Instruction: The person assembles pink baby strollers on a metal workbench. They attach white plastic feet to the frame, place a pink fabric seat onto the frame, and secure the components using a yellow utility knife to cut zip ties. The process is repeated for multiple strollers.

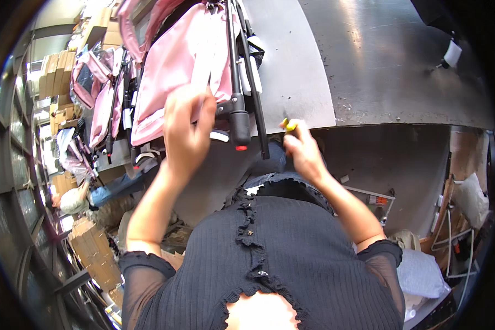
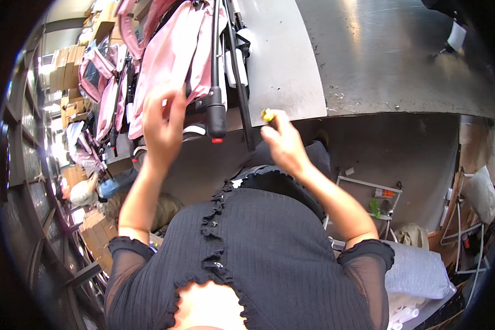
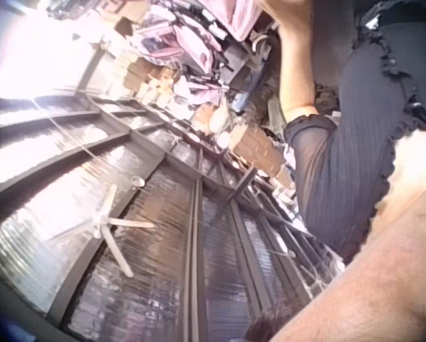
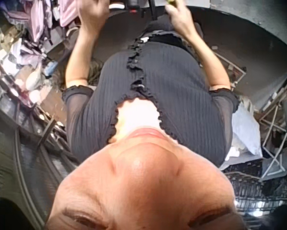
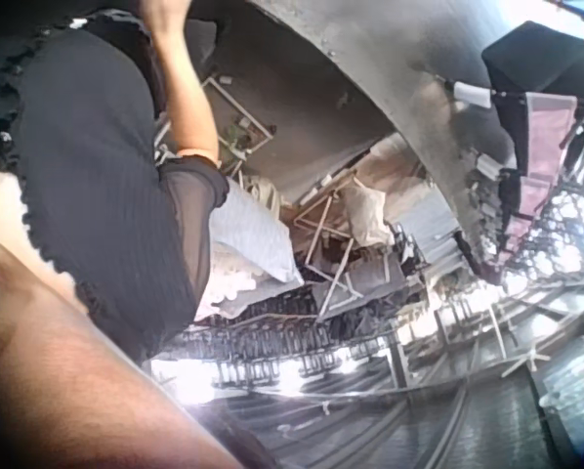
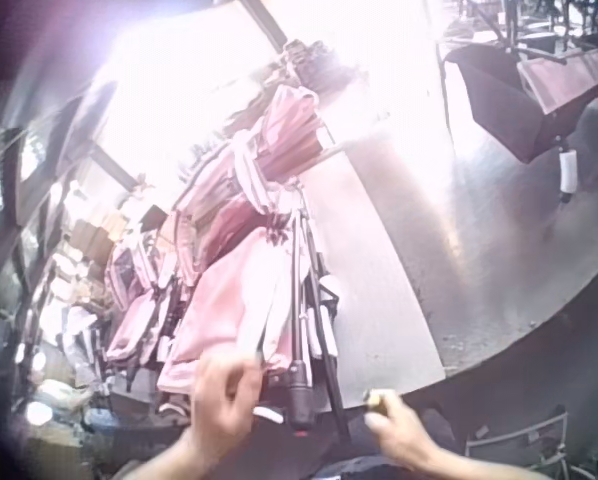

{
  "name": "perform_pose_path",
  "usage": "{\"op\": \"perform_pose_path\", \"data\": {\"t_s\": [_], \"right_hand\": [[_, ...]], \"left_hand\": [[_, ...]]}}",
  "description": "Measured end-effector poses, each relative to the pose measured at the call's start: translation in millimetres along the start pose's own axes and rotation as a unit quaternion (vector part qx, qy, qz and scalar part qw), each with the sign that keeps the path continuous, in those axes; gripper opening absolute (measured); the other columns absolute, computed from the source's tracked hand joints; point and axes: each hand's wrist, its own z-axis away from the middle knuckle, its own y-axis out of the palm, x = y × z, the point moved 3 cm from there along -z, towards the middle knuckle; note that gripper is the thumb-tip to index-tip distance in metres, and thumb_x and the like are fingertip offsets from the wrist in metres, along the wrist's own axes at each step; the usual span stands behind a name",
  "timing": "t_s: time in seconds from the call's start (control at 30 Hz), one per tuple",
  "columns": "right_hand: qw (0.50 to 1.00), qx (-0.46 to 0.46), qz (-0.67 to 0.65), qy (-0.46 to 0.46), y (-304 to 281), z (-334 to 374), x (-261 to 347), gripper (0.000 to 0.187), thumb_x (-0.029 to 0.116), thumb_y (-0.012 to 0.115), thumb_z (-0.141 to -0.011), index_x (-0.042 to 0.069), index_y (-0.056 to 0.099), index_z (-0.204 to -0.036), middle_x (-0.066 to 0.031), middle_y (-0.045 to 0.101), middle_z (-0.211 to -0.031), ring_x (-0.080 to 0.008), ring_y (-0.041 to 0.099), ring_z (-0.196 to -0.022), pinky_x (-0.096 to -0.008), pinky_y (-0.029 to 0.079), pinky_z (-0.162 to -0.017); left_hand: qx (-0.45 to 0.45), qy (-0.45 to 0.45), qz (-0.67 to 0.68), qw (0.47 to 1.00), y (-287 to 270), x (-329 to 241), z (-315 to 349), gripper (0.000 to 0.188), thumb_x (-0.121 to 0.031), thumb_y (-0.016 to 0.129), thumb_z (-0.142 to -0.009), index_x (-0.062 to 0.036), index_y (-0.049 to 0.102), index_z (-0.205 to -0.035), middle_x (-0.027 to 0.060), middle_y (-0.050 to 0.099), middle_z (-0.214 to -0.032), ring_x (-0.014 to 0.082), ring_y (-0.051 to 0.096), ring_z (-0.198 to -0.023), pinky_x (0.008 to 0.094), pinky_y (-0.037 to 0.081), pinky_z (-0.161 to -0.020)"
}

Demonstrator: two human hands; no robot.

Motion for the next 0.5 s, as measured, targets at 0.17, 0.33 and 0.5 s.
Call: {"op": "perform_pose_path", "data": {"t_s": [0.17,0.33,0.5], "right_hand": [[0.998,0.044,-0.027,-0.038,32,16,4,0.029,0.031,0.047,-0.097,0.003,0.051,-0.103,-0.0059,0.052,-0.079,-0.0128,0.051,-0.072,-0.0261,0.043,-0.068],[0.999,0.026,-0.006,-0.018,34,11,6,0.032,0.035,0.045,-0.097,0.004,0.051,-0.103,-0.0066,0.053,-0.075,-0.0165,0.053,-0.068,-0.029,0.044,-0.065],[0.997,0.034,0.028,-0.059,39,10,8,0.034,0.035,0.049,-0.095,0.003,0.052,-0.102,-0.0115,0.056,-0.082,-0.0242,0.058,-0.074,-0.0325,0.046,-0.068]], "left_hand": [[0.077,-0.007,-0.177,0.981,28,-36,54,0.052,-0.031,0.066,-0.082,-0.0013,0.047,-0.121,0.0155,0.059,-0.106,0.0313,0.057,-0.098,0.0444,0.036,-0.094],[0.103,-0.217,-0.044,0.97,57,-14,45,0.048,-0.016,0.061,-0.078,-0.003,0.038,-0.118,0.017,0.061,-0.094,0.0313,0.061,-0.084,0.0438,0.041,-0.084],[0.154,-0.35,0.117,0.917,43,-10,42,0.05,-0.02,0.065,-0.085,-0.0078,0.033,-0.121,0.0074,0.055,-0.086,0.0144,0.055,-0.076,0.0296,0.046,-0.069]]}}
